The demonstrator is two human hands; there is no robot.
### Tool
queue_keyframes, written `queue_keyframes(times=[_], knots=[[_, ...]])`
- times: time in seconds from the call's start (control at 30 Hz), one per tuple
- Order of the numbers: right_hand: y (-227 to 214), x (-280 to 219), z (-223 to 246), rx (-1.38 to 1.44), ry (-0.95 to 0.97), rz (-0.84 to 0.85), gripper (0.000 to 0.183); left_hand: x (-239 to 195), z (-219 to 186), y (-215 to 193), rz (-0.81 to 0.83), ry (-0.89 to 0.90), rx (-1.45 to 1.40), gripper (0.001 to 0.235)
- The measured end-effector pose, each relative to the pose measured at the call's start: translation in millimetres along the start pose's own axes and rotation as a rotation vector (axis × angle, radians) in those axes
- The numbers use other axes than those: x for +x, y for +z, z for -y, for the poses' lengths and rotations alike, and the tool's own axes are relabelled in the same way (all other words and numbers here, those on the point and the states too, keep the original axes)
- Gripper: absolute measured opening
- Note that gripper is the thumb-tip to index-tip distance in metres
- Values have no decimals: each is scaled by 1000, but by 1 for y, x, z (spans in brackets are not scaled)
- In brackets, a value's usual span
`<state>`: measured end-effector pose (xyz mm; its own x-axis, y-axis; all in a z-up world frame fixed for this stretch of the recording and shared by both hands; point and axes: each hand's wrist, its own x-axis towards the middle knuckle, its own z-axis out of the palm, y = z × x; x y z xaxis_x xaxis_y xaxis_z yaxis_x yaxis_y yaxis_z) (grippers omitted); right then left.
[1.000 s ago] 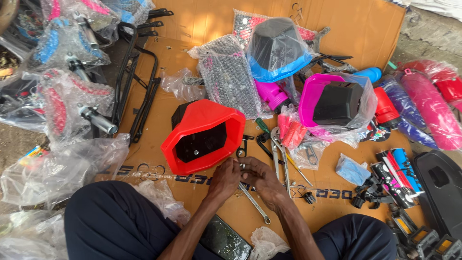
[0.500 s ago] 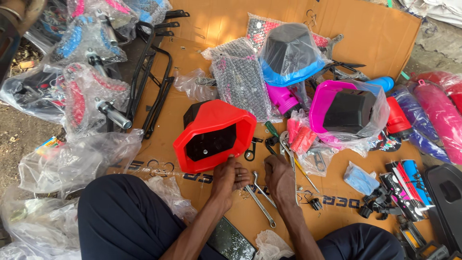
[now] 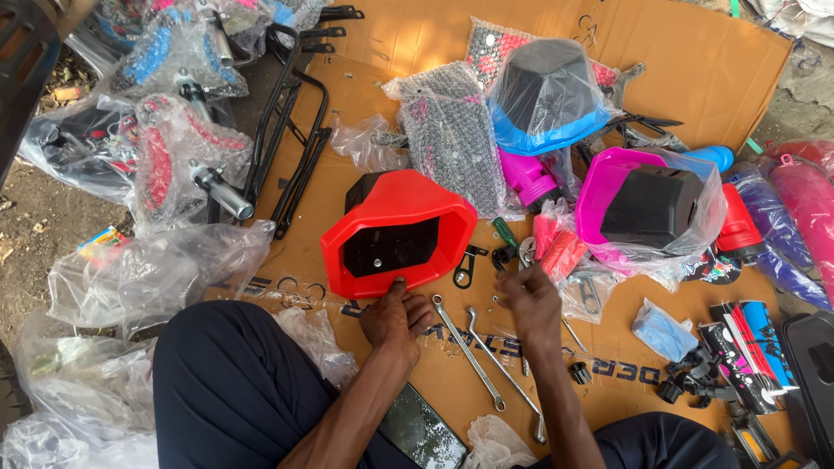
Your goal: The person assembles a red plastic bicycle part by inserting a metal rod and tightening it with a screwdriver and wrench. They then attach a black plastic component to the red part using a bolt and nut, securing it with a wrench. The person repeats similar assembly steps with a pink plastic part.
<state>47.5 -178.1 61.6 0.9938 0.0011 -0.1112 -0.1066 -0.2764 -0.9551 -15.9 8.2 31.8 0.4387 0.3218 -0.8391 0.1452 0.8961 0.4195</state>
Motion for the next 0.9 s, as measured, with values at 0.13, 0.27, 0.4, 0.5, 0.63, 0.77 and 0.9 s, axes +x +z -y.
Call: queue_keyframes(times=[0.13,0.27,0.4,0.5,0.63,0.77,0.9], knots=[[16,27,22,272,-27,22,34,3,2,0,-2,10,5,25],[37,38,55,-41,-36,229,41,7,3,0,-19,17,2,24],[53,34,69,-438,-1,202,25,11,7,0,21,94,-96,24],[56,27,62,-47,53,279,17,7,3,3,108,310,-111,38],[49,14,43,132,56,305,11,-1,-16,14,145,204,-14,31],[40,-7,42,236,87,292,11,-9,-27,15,140,239,141,34],[38,-51,63,-134,-95,-142,40,-9,-25,20,238,244,50,27]])
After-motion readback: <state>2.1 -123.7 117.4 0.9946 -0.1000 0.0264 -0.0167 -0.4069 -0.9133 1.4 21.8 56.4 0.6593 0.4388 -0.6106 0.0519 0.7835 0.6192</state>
